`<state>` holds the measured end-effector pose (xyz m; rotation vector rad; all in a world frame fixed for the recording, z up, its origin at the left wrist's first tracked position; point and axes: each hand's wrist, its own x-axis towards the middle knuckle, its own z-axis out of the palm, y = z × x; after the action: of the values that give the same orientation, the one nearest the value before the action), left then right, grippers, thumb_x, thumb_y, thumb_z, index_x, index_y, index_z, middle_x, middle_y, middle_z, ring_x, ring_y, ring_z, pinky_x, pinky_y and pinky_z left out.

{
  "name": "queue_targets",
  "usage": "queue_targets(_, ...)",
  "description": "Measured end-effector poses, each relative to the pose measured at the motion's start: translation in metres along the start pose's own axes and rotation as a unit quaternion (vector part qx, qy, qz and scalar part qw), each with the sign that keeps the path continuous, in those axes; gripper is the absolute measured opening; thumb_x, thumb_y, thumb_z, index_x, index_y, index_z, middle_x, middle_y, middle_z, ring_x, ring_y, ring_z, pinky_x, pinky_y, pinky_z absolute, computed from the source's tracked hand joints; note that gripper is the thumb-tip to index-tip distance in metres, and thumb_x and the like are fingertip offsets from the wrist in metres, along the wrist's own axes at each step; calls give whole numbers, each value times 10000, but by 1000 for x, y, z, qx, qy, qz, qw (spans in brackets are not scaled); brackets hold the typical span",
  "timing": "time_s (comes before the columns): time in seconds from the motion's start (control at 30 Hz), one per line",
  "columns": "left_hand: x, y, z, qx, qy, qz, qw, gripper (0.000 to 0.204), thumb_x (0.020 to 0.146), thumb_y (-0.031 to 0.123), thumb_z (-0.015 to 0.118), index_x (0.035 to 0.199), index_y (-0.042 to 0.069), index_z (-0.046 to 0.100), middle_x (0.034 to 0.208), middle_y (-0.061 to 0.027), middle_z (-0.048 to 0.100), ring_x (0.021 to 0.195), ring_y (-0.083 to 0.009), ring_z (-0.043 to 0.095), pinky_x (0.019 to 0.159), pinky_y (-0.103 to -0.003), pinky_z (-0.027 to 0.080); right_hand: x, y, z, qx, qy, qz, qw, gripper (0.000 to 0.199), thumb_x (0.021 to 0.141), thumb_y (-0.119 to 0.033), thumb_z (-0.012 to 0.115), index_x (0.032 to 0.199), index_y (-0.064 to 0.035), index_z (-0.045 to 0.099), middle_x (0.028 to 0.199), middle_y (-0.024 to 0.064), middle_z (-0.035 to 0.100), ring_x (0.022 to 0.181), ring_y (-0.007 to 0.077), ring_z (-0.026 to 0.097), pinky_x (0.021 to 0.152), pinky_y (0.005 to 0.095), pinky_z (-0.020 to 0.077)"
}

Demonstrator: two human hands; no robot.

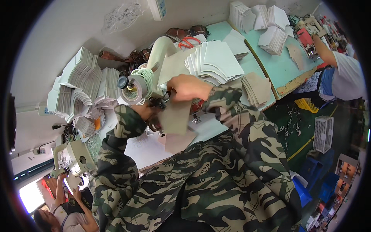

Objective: Skiving the edges of white leather shoe components using a skiving machine to thin the material for assembly.

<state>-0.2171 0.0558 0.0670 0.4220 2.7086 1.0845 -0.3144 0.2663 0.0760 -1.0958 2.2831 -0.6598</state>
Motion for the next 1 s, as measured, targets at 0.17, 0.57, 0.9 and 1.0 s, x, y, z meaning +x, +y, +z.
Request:
queue_targets(0.17, -47, -9, 4, -307, -148, -204, 918, 339, 977, 264, 462, 1040, -35, 610, 868, -109, 651, 596, -176, 630, 467, -270, 474, -39, 2, -10, 178, 70, -19, 981, 285, 744, -215, 706, 943, -14, 664, 810, 154, 661, 688, 246, 635, 660, 325, 486)
queue_targets(0.57, -28, -37, 5, -109, -104, -133, 980, 324, 920, 269, 532, 927, -36, 639, 702, -103, 617, 661, -197, 588, 642, -358, 448, -67, -22, 94, 426, 22, 169, 888, 221, 842, -173, 698, 935, 27, 683, 736, 59, 663, 648, 87, 601, 585, 241, 491)
queue_targets(0.9, -60, 22, 100, 220, -87, 32, 971, 150, 797, 191, 551, 911, 112, 607, 661, -117, 633, 579, -318, 647, 513, -466, 496, -122, 25, -34, 55, 452, 35, 890, 217, 798, -75, 671, 1012, -42, 673, 876, 101, 663, 743, 227, 624, 665, 327, 491)
queue_targets(1.0, -90, -12, 169, 228, -88, 69, 967, 123, 773, 132, 548, 874, 69, 578, 785, -138, 646, 607, -311, 648, 492, -461, 484, -114, 32, -47, -171, 454, 2, 874, 224, 786, -108, 688, 999, -43, 660, 911, 116, 654, 793, 291, 622, 689, 362, 492)
